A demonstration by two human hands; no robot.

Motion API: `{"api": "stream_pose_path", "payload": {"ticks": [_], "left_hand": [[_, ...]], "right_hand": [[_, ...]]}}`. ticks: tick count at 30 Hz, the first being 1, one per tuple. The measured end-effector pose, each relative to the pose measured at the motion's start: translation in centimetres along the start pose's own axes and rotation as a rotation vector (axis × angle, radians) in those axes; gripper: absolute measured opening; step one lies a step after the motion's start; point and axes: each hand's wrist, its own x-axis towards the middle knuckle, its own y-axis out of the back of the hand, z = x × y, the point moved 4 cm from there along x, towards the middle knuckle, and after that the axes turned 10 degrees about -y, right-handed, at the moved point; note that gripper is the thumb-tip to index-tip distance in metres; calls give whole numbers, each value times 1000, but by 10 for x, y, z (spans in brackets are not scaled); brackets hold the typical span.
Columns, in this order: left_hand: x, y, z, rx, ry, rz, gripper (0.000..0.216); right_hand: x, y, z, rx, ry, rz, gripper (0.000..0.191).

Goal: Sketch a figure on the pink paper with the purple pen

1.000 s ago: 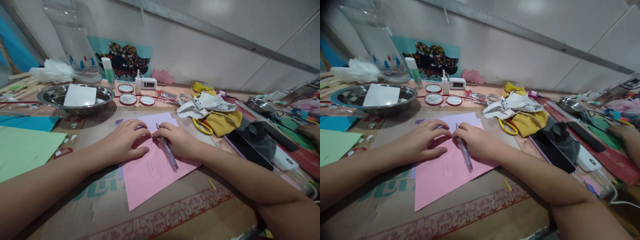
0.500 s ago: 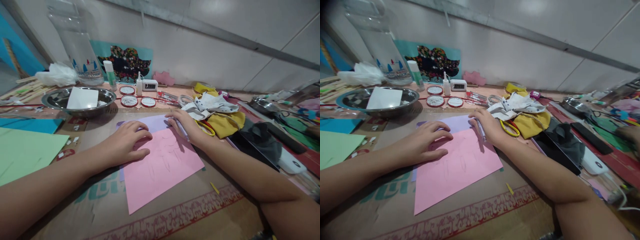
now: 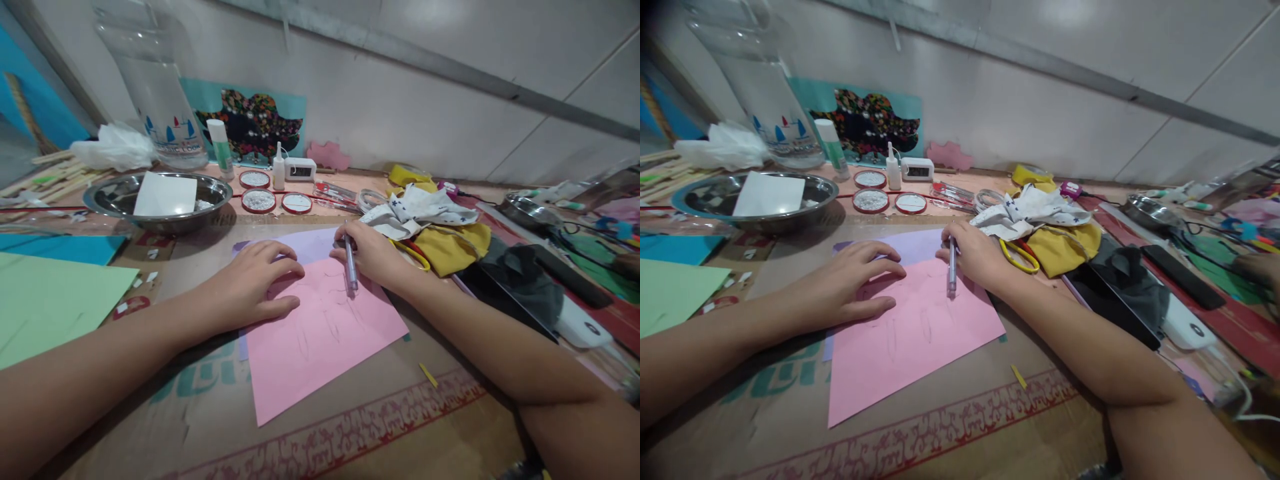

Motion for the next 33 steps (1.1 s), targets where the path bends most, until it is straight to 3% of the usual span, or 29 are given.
{"api": "stream_pose_path", "payload": {"ticks": [3,7,12,14,19,27,33], "left_hand": [[-1,0,-2,-5,18,17,52],[-2,-1,-3,-5,33,28,57],[-1,-1,-2,-9,35,19,53],[-1,-1,-2,-12,35,15,55],[0,-1,-1,-19,27,2,50],[1,1,2,15,-17,-10,39],[1,0,1,13,-31,-2,39]], "right_hand": [[0,0,5,86,-8,65,10],[-1,7,0,248,-40,135,20],[-8,10,-18,473,-211,-61,24],[-13,11,-28,483,-138,-118,21],[-24,11,-49,310,229,-136,18],[-29,4,-51,217,299,-283,21],[-32,2,-55,88,347,-259,28]]}}
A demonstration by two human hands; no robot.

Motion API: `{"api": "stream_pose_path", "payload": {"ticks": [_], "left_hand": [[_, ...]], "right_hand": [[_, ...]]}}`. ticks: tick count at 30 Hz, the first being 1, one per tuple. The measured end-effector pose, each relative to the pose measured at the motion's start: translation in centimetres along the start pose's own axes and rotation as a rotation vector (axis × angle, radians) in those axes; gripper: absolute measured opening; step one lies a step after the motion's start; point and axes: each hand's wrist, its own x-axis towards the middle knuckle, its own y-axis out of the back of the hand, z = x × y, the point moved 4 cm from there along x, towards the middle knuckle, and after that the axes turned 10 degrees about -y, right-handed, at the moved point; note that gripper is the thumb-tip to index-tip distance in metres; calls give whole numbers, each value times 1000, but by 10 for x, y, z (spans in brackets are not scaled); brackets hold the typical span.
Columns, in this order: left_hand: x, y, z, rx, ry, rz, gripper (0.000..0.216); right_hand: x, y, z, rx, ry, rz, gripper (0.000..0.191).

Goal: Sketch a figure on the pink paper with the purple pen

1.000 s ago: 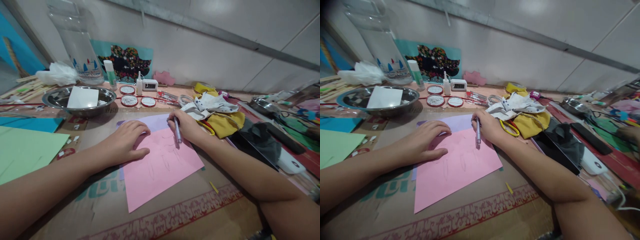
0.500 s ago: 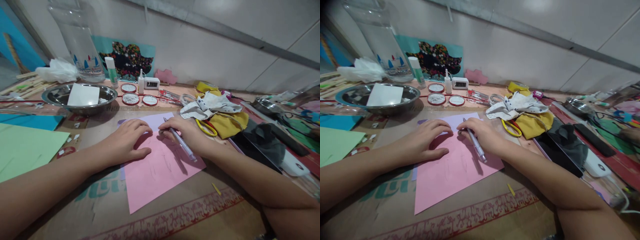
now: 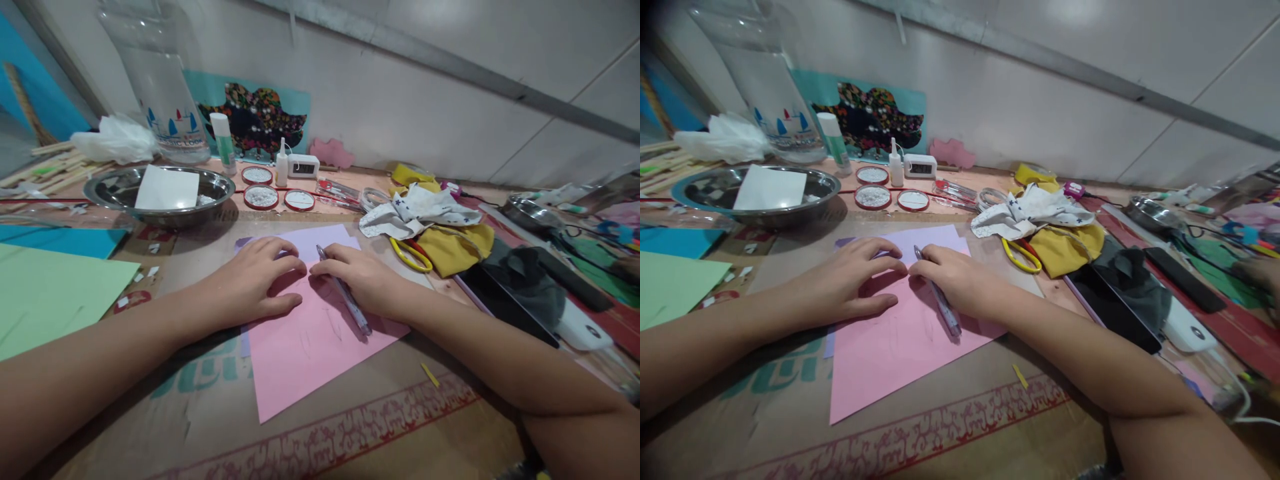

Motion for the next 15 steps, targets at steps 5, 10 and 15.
{"api": "stream_pose_path", "payload": {"ticks": [5,10,15], "left_hand": [[1,0,0,7,17,-21,39],[0,-1,-2,-6,48,-4,46],[-2,-2,-4,-3,52,21,49]], "right_hand": [[-1,0,-1,3,-6,-25,29],[-1,-1,-1,-3,-7,-20,30],[3,9,20,51,-93,254,16]]}}
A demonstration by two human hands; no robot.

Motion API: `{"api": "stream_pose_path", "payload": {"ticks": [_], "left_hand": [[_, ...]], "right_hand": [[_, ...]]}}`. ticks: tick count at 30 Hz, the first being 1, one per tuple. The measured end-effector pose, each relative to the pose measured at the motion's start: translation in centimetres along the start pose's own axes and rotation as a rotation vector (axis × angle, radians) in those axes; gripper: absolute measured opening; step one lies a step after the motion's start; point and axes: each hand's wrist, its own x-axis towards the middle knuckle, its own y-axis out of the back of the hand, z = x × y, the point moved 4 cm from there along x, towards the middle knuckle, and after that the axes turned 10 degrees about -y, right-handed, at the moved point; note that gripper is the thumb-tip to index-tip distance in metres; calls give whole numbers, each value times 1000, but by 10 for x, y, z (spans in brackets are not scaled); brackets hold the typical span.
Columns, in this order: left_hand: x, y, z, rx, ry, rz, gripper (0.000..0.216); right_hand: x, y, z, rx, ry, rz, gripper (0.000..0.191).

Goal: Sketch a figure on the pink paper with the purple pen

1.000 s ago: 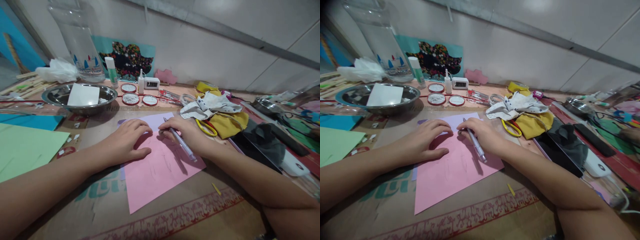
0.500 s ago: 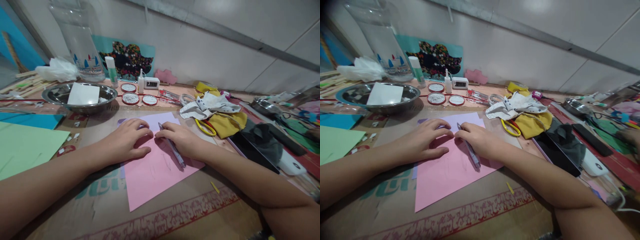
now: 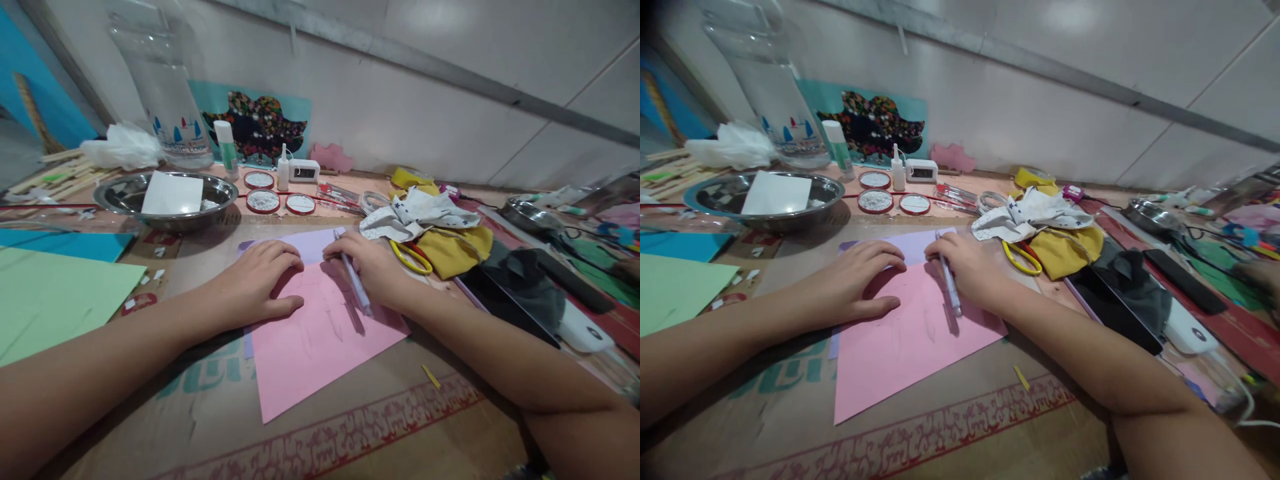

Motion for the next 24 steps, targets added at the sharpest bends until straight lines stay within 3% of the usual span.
{"api": "stream_pose_path", "payload": {"ticks": [2,6,9,11,13,15,17,21,24], "left_hand": [[0,0,0,-6,0,-2,50],[0,1,0,-17,7,-11,51],[1,1,0,-19,9,-10,51],[1,1,0,-21,8,-15,52],[1,1,0,-21,-1,-20,53],[0,1,0,-19,-8,-21,54],[0,1,0,-17,-5,-19,53],[0,1,0,-30,0,-11,52],[0,0,-1,-35,5,-10,53]], "right_hand": [[5,5,16,-5,-92,84,14],[12,9,39,-29,-187,99,14],[11,15,33,33,-197,196,13],[7,18,20,234,-253,207,23],[4,11,6,579,-309,42,41],[1,-3,-8,897,-376,-253,56],[0,-13,-12,1066,-435,-359,54],[3,-11,-3,1120,-434,-69,33],[0,-12,-4,1048,-441,-115,31]]}}
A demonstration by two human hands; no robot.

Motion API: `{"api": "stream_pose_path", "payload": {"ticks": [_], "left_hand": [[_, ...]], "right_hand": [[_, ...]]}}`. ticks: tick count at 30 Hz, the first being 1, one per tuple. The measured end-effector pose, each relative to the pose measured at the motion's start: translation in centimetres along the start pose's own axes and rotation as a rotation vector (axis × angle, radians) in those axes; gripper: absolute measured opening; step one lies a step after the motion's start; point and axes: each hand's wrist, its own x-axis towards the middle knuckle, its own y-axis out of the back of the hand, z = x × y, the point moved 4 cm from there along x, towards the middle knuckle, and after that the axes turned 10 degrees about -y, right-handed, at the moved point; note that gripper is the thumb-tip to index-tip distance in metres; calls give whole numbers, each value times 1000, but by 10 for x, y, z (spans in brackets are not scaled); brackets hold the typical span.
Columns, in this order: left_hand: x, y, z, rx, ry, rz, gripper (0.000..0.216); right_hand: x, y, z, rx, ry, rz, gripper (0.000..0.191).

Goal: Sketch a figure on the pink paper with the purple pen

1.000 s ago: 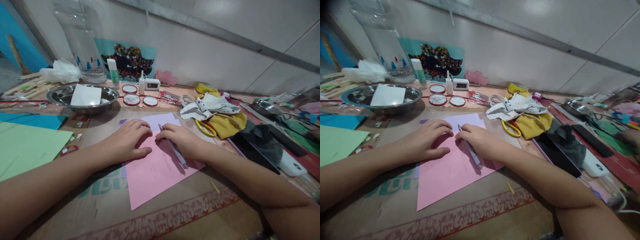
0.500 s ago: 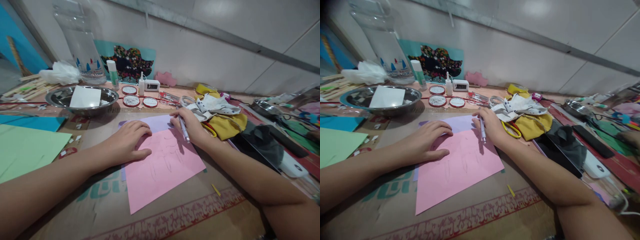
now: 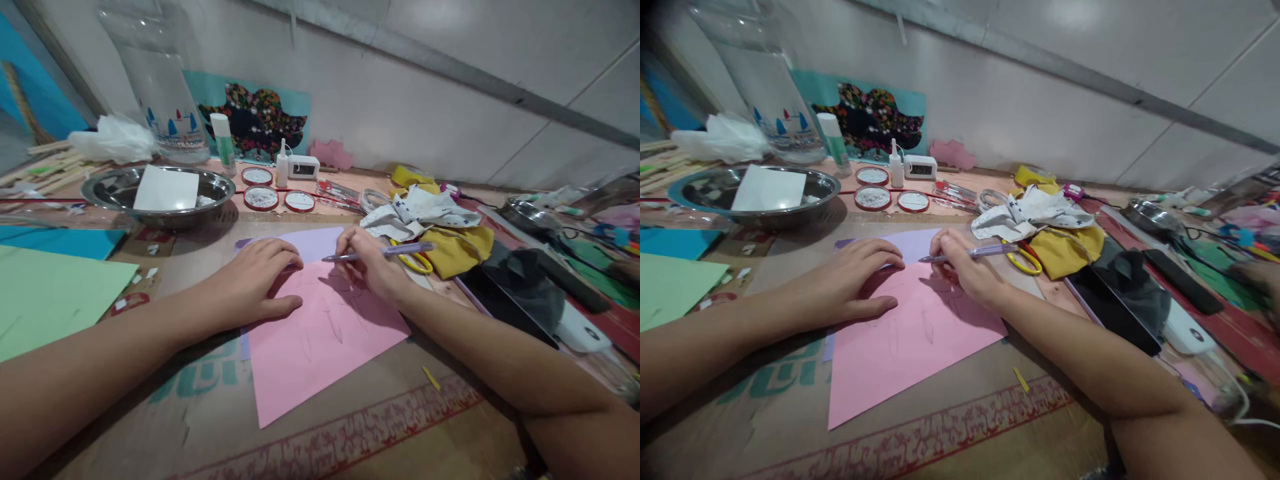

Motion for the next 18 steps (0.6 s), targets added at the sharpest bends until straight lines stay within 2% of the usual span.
{"api": "stream_pose_path", "payload": {"ticks": [5,10,18], "left_hand": [[0,-2,-2,9,0,9,53],[-1,-3,-2,5,-5,17,54],[-1,-3,-2,9,-11,27,54]], "right_hand": [[-4,-6,3,-126,-100,-24,32],[-3,-8,3,-185,-58,19,35],[0,-9,6,-226,-106,32,34]]}}
